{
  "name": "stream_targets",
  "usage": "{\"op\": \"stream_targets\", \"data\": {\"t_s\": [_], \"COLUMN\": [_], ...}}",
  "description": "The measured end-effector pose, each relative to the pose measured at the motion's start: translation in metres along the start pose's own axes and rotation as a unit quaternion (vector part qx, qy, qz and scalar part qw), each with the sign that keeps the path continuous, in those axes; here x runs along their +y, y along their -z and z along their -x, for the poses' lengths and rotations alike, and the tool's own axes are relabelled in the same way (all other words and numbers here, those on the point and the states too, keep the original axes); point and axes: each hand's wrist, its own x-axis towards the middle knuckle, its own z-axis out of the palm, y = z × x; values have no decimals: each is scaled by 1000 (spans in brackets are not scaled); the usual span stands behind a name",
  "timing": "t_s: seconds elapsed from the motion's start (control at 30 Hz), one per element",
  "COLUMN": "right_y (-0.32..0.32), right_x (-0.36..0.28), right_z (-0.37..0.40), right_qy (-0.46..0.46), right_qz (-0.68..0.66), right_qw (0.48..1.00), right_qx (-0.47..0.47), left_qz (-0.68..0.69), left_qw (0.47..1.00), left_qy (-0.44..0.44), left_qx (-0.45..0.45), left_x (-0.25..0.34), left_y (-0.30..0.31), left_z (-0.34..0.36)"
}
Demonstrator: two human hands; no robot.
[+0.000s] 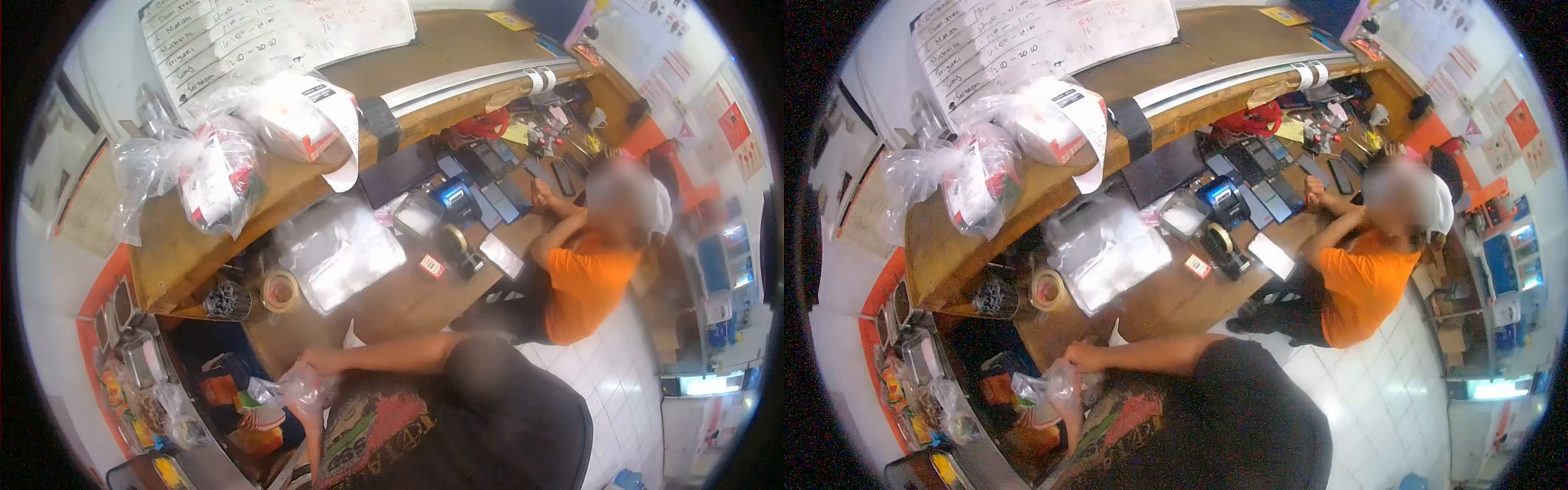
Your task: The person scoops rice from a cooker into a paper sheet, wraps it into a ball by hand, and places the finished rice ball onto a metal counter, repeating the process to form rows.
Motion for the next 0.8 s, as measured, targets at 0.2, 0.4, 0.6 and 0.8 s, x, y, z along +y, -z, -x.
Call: {"op": "stream_targets", "data": {"t_s": [0.2,0.4,0.6,0.8], "right_y": [14,1,-9,-17], "right_x": [-50,-24,-22,-14], "right_z": [27,30,26,18], "right_qy": [-29,-80,-96,-141], "right_qz": [-40,22,1,45], "right_qw": [999,996,986,979], "right_qx": [-1,29,135,142], "left_qz": [121,17,-39,-137], "left_qw": [920,988,978,966], "left_qy": [371,153,187,-153], "left_qx": [21,-12,-85,-160], "left_x": [-14,-9,-54,-60], "left_y": [12,17,29,30], "left_z": [2,14,31,31]}}
